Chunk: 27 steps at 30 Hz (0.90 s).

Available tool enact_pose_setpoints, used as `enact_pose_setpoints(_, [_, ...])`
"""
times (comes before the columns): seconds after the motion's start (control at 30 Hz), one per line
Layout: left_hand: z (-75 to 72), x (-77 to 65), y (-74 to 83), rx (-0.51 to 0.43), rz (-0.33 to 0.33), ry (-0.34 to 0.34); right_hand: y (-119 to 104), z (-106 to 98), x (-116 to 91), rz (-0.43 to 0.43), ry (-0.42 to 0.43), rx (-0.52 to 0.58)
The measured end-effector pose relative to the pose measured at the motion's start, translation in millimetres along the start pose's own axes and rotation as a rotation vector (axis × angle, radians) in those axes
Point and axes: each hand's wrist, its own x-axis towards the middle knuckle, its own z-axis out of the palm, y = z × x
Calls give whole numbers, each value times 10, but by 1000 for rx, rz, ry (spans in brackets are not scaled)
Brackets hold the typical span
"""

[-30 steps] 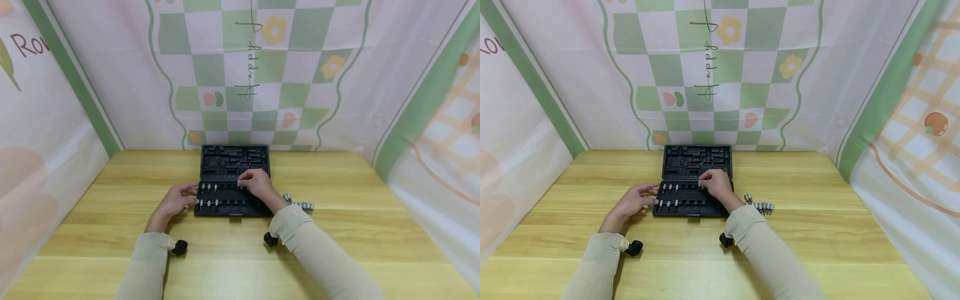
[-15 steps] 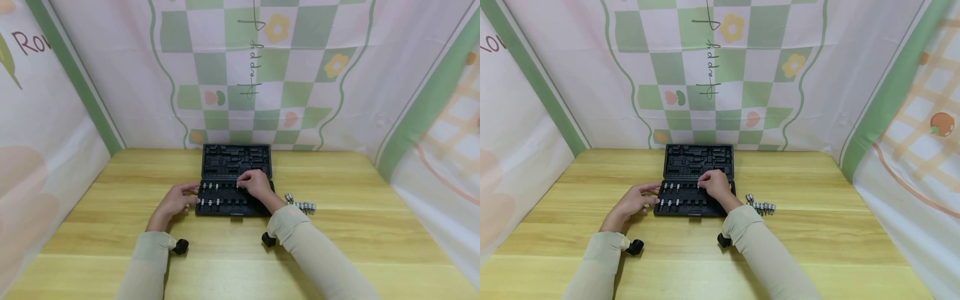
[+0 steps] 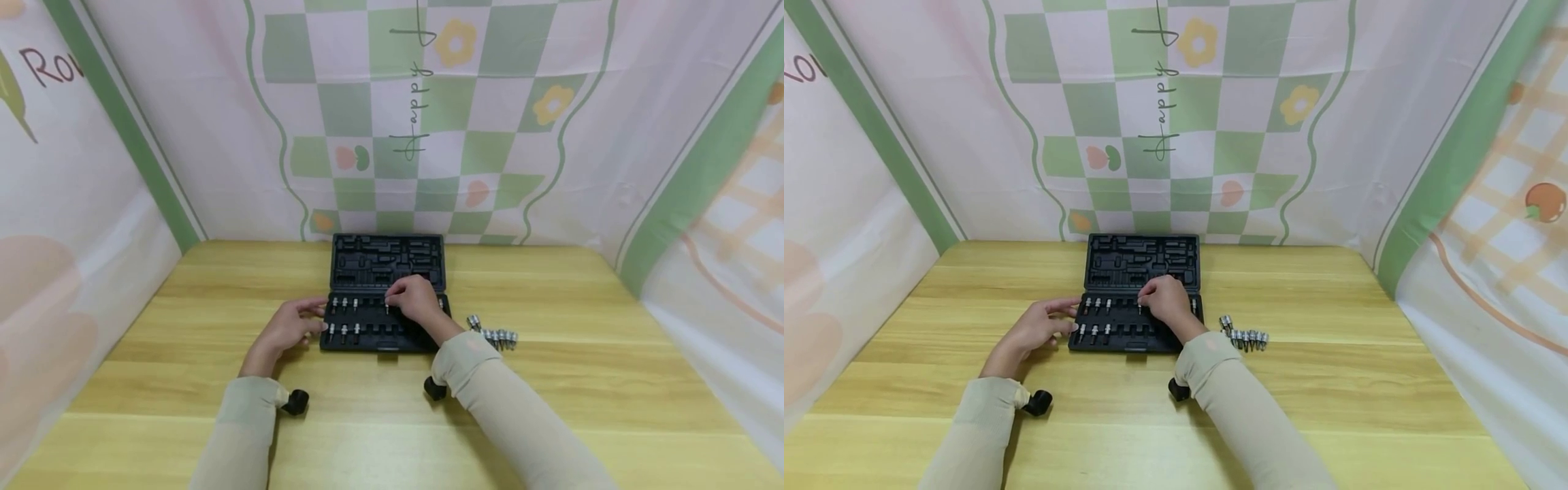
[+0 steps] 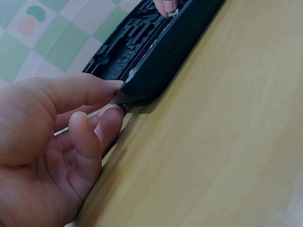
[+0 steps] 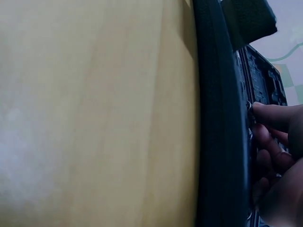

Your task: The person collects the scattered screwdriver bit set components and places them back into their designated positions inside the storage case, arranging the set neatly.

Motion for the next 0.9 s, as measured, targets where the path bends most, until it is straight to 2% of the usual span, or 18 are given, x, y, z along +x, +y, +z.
enact_pose_setpoints(0.37, [7, 1, -11, -11, 5, -12, -78, -21, 20, 54, -32, -61])
enact_pose_setpoints(0.9, [-2, 4, 20, 15, -3, 4, -95, 14, 15, 103, -9, -146])
